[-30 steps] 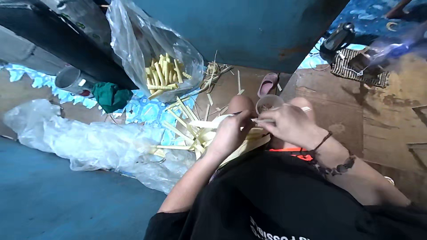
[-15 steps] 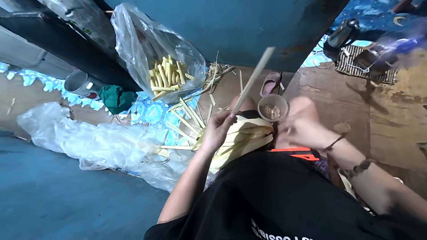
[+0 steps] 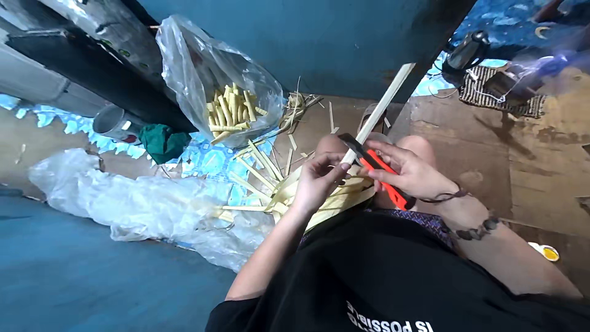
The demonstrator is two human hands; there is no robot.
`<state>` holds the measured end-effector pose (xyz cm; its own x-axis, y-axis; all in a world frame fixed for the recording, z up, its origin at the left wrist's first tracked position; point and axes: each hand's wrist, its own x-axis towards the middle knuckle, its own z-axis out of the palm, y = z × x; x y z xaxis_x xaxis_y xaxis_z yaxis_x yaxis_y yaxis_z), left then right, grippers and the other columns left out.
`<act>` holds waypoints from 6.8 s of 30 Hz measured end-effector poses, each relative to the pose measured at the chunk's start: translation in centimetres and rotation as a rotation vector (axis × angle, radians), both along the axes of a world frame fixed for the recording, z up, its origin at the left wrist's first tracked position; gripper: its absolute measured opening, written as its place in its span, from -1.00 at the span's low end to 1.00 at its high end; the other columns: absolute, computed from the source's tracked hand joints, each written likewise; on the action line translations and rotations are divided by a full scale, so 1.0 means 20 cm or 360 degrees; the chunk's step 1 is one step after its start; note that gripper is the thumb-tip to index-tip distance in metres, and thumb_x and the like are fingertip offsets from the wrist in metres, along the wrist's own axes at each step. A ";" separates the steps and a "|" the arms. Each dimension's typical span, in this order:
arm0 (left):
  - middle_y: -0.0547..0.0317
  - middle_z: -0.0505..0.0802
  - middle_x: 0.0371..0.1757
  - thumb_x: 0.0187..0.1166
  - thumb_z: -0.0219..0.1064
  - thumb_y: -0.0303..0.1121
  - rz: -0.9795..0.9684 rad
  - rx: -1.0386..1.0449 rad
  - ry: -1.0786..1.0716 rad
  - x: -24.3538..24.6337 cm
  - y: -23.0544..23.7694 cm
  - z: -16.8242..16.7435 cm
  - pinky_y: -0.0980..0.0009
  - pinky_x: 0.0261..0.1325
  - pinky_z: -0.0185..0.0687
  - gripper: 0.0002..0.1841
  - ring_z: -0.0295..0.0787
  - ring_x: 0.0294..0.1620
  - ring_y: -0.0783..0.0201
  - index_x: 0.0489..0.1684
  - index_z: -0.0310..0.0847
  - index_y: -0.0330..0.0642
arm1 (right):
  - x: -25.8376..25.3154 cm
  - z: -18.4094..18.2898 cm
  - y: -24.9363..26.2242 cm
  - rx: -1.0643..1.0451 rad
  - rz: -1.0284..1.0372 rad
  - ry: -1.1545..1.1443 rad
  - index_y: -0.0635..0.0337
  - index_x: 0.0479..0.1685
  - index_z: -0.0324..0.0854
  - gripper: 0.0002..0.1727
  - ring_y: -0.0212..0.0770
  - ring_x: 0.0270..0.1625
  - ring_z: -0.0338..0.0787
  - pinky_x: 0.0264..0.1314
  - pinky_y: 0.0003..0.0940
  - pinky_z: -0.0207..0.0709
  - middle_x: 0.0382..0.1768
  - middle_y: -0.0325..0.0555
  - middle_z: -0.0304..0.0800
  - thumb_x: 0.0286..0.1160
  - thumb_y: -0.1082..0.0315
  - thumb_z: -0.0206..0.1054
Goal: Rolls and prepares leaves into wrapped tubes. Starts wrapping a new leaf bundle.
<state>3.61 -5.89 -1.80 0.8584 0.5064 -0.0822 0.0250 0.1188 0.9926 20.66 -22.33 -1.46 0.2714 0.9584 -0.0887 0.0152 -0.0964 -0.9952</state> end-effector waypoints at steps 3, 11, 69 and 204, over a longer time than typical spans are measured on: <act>0.10 0.88 -0.19 0.78 0.15 -0.41 0.0092 -0.0078 -0.0004 -0.01 0.01 -0.01 0.30 -0.15 0.86 -0.76 0.88 -0.26 0.26 0.28 0.54 -0.24 | -0.03 -0.05 0.06 0.0037 -0.0246 -0.0763 0.08 0.65 0.47 -0.42 -0.40 -0.04 0.83 0.06 -0.45 0.74 0.14 -0.19 0.85 0.59 0.38 0.35; 0.17 0.88 -0.38 0.64 0.35 -0.40 -0.0138 0.0144 0.0130 -0.05 0.05 0.00 0.41 -0.20 0.75 -0.82 0.79 -0.38 0.39 -0.32 0.82 -0.27 | -0.06 -0.12 0.05 0.0206 -0.0285 -0.2046 -0.41 0.55 0.63 -0.35 0.19 -0.05 0.77 -0.11 0.06 0.63 -0.06 0.16 0.72 0.51 0.49 0.33; 0.16 0.91 -0.32 0.50 0.46 -0.56 -0.0082 0.0365 -0.0284 0.00 -0.07 0.10 0.42 -0.19 0.86 -0.93 0.87 -0.35 0.39 -0.17 0.79 -0.34 | -0.14 0.11 0.08 0.0549 -0.0584 -0.0553 0.21 -0.22 0.77 -0.91 -0.65 -0.38 0.70 -0.28 -0.74 0.63 -0.39 -0.41 0.79 0.58 0.41 0.37; 0.19 0.79 -0.49 0.35 0.54 -0.64 -0.0626 0.0525 0.0055 0.02 0.17 0.07 0.59 -0.54 0.49 -0.83 0.55 -0.63 0.50 -0.19 0.73 -0.29 | -0.17 -0.06 -0.10 -0.0154 -0.0515 0.0782 0.13 0.29 0.62 -0.57 -0.41 -0.54 0.77 -0.45 -0.57 0.69 -0.49 -0.22 0.82 0.92 0.24 -0.18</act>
<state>4.04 -2.47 -0.32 0.9888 0.1494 -0.0044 0.0385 -0.2258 0.9734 17.25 -24.29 -2.75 0.4532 0.8153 -0.3603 -0.4900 -0.1098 -0.8648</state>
